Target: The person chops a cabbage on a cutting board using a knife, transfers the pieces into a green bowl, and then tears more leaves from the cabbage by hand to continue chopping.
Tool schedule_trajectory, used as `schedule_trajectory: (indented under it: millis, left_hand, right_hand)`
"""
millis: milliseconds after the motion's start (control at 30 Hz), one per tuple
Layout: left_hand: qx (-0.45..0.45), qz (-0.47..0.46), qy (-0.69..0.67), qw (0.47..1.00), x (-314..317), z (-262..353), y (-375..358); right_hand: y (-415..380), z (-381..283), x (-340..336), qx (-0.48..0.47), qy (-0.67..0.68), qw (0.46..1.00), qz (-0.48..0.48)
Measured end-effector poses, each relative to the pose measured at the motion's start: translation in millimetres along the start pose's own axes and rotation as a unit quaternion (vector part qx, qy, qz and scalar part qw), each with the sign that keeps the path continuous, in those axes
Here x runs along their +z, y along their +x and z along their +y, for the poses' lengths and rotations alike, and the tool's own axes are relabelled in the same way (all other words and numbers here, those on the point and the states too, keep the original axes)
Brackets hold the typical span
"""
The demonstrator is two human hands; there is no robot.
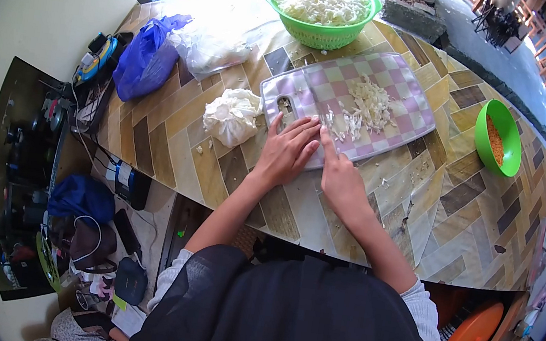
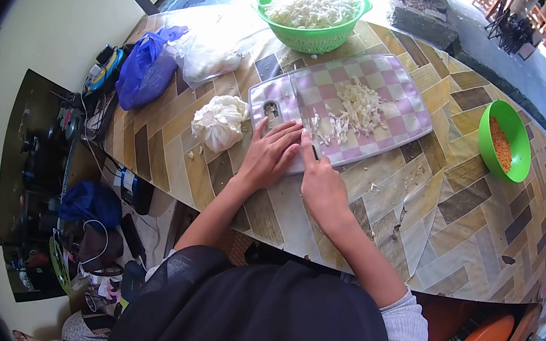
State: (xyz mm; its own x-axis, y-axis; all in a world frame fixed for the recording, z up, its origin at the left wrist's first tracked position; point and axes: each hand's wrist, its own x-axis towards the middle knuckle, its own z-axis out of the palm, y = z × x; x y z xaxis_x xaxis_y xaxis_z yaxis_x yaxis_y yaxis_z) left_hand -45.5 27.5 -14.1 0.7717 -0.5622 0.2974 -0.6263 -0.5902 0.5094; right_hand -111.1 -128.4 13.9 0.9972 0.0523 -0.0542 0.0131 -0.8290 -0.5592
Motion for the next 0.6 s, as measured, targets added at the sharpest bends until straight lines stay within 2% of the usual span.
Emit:
schedule_trajectory:
  millis: [67, 267, 467, 600]
  left_hand:
    - [0.004, -0.003, 0.011, 1.0, 1, 0, -1]
    - [0.017, 0.028, 0.033, 0.999, 4, -1, -2]
    - [0.004, 0.03, 0.009, 1.0, 3, 0, -1]
    - [0.001, 0.041, -0.01, 0.999, 4, 0, -1]
  right_hand:
    - [2, -1, 4, -0.003, -0.039, 0.999, -0.001]
    - [21, 9, -3, -0.032, 0.08, 0.996, 0.02]
    - [7, 4, -29, -0.004, 0.193, 0.981, 0.0]
    - [2, 2, -24, -0.008, 0.169, 0.986, -0.004]
